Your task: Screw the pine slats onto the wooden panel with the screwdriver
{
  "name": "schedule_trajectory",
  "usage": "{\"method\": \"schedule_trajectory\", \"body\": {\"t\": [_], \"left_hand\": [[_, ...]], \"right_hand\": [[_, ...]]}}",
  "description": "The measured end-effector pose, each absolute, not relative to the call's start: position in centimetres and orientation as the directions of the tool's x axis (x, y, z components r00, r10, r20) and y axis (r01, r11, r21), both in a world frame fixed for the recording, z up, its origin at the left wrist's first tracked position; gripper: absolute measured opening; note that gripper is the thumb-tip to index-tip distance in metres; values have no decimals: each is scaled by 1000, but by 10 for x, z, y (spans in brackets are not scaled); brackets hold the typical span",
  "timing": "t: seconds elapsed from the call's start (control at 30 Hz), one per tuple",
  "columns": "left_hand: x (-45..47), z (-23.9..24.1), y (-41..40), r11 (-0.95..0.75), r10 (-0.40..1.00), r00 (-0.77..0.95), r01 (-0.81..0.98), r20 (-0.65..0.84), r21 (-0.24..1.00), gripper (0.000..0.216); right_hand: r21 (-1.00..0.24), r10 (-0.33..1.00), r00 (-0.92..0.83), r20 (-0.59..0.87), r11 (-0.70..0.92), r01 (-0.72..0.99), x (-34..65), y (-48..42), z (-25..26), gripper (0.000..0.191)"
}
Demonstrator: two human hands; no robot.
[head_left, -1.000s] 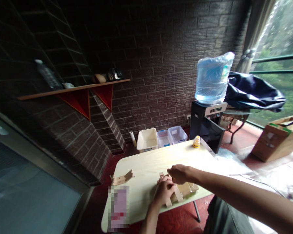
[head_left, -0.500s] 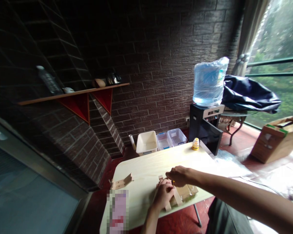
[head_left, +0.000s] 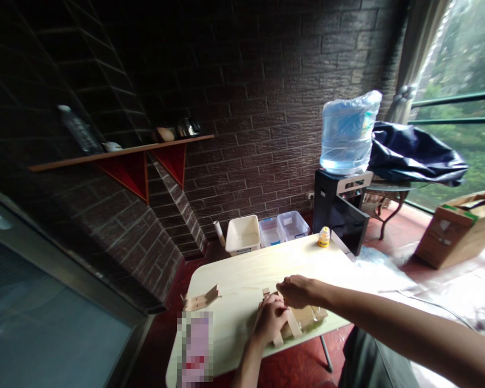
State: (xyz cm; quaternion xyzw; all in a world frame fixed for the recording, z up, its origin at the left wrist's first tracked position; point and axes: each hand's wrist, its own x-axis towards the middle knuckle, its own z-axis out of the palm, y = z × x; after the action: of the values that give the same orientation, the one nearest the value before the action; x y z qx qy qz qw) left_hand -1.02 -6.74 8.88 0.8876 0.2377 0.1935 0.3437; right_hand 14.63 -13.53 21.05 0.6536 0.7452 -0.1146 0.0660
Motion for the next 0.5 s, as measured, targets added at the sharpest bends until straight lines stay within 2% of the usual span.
{"method": "schedule_trajectory", "body": {"t": [0.17, 0.5], "left_hand": [[-10, 90, -68, -657, 555, 811, 292, 184, 695, 17], [-10, 91, -68, -670, 546, 817, 291, 187, 683, 18]], "right_hand": [[-63, 944, -136, -302, 123, 990, 147, -138, 216, 30], [-35, 942, -171, -287, 168, 985, 143, -142, 221, 28]]}}
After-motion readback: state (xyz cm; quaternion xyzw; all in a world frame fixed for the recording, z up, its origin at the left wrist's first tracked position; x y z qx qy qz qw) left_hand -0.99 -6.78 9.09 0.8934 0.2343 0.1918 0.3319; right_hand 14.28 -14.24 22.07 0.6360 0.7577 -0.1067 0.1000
